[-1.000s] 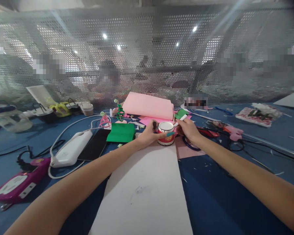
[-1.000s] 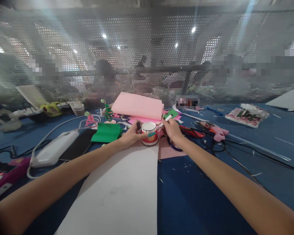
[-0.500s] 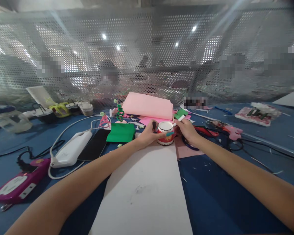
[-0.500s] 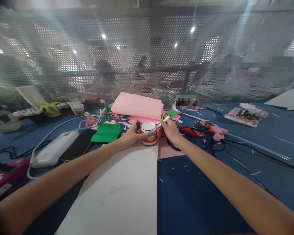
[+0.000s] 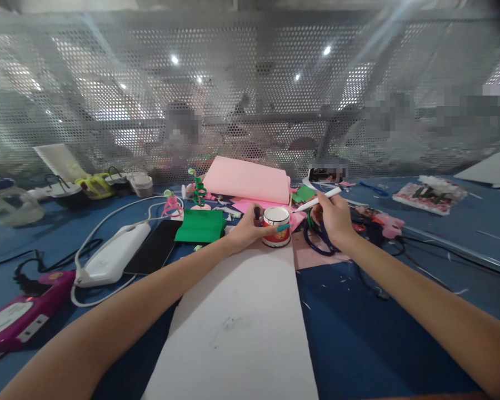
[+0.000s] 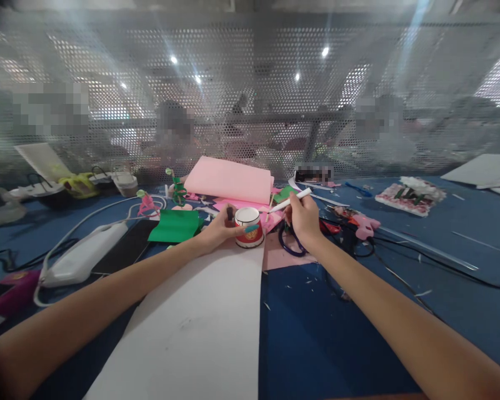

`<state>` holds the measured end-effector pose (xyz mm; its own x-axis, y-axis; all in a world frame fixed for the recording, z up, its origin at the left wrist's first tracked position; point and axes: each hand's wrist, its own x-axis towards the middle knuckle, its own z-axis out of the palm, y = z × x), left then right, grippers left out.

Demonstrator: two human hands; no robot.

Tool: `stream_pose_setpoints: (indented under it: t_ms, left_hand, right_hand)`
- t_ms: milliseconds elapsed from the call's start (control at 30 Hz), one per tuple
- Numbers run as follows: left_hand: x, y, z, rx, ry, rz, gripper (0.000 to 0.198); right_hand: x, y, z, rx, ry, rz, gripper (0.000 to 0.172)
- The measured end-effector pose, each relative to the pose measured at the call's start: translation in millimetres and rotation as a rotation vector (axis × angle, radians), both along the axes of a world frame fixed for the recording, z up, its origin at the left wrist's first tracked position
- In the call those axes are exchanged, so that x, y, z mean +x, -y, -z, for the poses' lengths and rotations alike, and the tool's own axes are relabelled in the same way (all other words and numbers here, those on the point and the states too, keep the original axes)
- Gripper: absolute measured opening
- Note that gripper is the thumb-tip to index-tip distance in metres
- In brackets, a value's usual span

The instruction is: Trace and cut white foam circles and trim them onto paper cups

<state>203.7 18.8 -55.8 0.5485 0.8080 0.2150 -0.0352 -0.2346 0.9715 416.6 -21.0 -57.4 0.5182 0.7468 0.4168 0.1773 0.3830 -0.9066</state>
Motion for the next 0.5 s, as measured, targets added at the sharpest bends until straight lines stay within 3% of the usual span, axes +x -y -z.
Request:
stream_pose_setpoints:
  t_ms: [133,500]
  left_hand:
    - [-0.6,1.8,-1.8,-0.088,0.013,0.109,0.058]
    - [-3.9,-6.9,1.9,-0.08,-0.074,0.104,0.056]
  right_hand:
    - [3.1,2.2,-3.9,0.003,-0.095,0.039,0.026]
    - [-3.0,3.8,-5.6,0.006,-0.125,0.048,0.025]
